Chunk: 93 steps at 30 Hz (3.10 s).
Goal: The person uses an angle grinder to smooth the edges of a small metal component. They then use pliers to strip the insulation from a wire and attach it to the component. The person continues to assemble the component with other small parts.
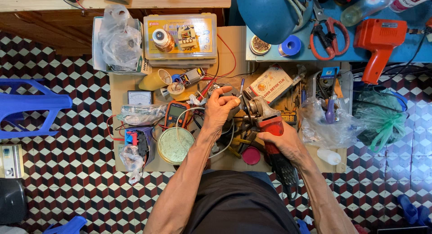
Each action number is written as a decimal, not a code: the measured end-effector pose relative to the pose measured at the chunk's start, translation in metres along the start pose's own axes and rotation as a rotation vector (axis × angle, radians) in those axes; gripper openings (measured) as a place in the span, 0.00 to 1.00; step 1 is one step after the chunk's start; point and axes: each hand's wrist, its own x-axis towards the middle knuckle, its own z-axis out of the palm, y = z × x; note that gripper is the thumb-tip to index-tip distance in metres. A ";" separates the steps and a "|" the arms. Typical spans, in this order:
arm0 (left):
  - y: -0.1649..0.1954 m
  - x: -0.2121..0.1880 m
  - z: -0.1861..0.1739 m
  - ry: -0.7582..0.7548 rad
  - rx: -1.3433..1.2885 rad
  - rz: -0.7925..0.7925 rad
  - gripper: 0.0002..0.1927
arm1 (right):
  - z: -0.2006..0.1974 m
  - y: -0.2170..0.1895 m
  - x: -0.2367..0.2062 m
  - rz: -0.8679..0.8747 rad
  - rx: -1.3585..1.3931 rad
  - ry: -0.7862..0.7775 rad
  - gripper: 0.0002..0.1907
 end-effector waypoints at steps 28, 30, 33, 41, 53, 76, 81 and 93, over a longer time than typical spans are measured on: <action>0.000 0.000 -0.001 -0.028 0.049 0.006 0.30 | -0.002 0.000 -0.002 0.021 -0.008 -0.010 0.35; 0.000 0.000 -0.001 -0.030 0.038 0.014 0.30 | -0.002 0.000 -0.002 0.024 -0.002 -0.015 0.35; 0.000 0.000 -0.002 -0.032 0.029 0.014 0.30 | -0.002 0.001 -0.001 0.025 0.003 -0.017 0.35; 0.010 -0.001 -0.004 -0.037 -0.183 0.032 0.30 | 0.001 0.001 -0.003 0.019 0.055 0.003 0.34; 0.029 -0.004 0.014 -0.072 -0.170 0.055 0.30 | -0.017 0.001 -0.005 0.046 0.162 0.044 0.35; 0.019 -0.005 0.012 -0.085 0.044 0.099 0.29 | -0.016 -0.003 -0.012 0.010 0.072 0.022 0.35; 0.020 -0.004 0.011 -0.090 0.033 0.098 0.29 | -0.016 0.000 -0.010 0.001 0.042 0.024 0.36; 0.025 -0.009 0.013 -0.084 0.063 0.059 0.28 | -0.014 0.009 -0.006 0.011 0.050 0.017 0.36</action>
